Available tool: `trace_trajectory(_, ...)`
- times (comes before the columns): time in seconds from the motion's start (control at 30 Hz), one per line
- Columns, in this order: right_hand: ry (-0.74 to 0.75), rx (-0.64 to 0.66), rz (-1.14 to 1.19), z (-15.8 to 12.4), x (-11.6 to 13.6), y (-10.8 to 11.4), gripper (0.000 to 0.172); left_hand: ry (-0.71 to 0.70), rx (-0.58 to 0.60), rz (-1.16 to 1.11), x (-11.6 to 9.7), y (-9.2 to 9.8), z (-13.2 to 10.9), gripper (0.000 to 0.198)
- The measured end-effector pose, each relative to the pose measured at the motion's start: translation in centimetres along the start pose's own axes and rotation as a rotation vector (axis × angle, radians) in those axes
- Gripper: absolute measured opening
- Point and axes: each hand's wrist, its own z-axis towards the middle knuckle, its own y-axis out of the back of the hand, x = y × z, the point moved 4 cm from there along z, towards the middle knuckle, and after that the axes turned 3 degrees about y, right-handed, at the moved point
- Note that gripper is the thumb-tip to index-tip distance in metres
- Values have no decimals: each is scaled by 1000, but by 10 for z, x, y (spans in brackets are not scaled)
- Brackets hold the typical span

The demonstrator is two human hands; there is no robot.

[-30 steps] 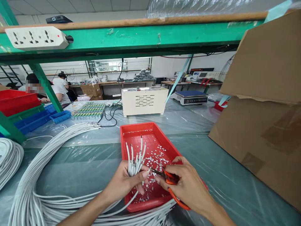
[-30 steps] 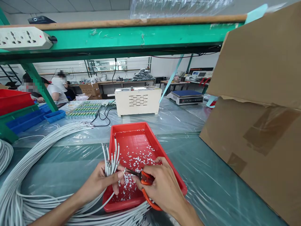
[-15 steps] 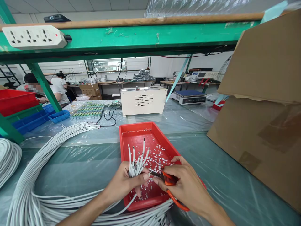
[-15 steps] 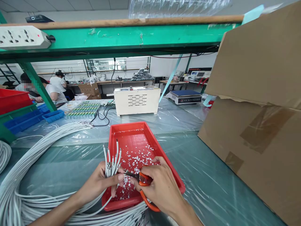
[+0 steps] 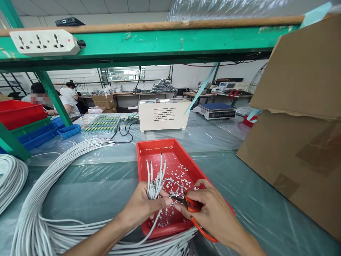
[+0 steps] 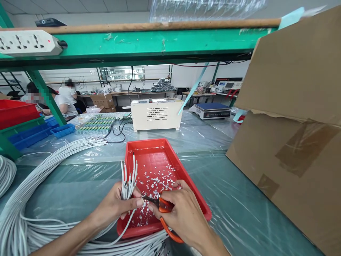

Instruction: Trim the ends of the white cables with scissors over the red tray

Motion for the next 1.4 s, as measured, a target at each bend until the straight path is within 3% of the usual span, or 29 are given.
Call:
trace_trajectory(0.27, -160, 72, 46, -5, -1, -10, 46, -265, -235, 158, -9, -5, -12, 13)
trace_trajectory(0.5, -76, -26, -5, -3, 1, -1, 42, -238, -37, 133, -7, -9, -9, 19)
trace_trajectory(0.73, -59, 5, 16, -3, 1, -2, 45, -175, 178, 95, -16, -7, -7, 27)
trace_trajectory(0.83, -99, 54, 36, -5, 0, -7, 46, -157, 109, 75, -14, -7, -7, 24)
trace_trajectory(0.93, -136, 90, 30, -7, -1, -11, 45, -169, -56, 86, -9, -5, -7, 20)
trace_trajectory(1.03, -126, 84, 34, -6, 0, -9, 43, -164, -101, 96, -8, -5, -9, 19)
trace_trajectory(1.23, -54, -24, 142, -2, -3, 2, 16, -155, -34, 99, -18, -3, -8, 22)
trace_trajectory(1.33, 2, -165, 189, -1, -3, 9, 12, -141, 24, 102, -19, -4, -6, 21)
trace_trajectory(1.4, 124, -255, 197, -1, 2, 14, 11, -125, 35, 113, -18, -5, -5, 20)
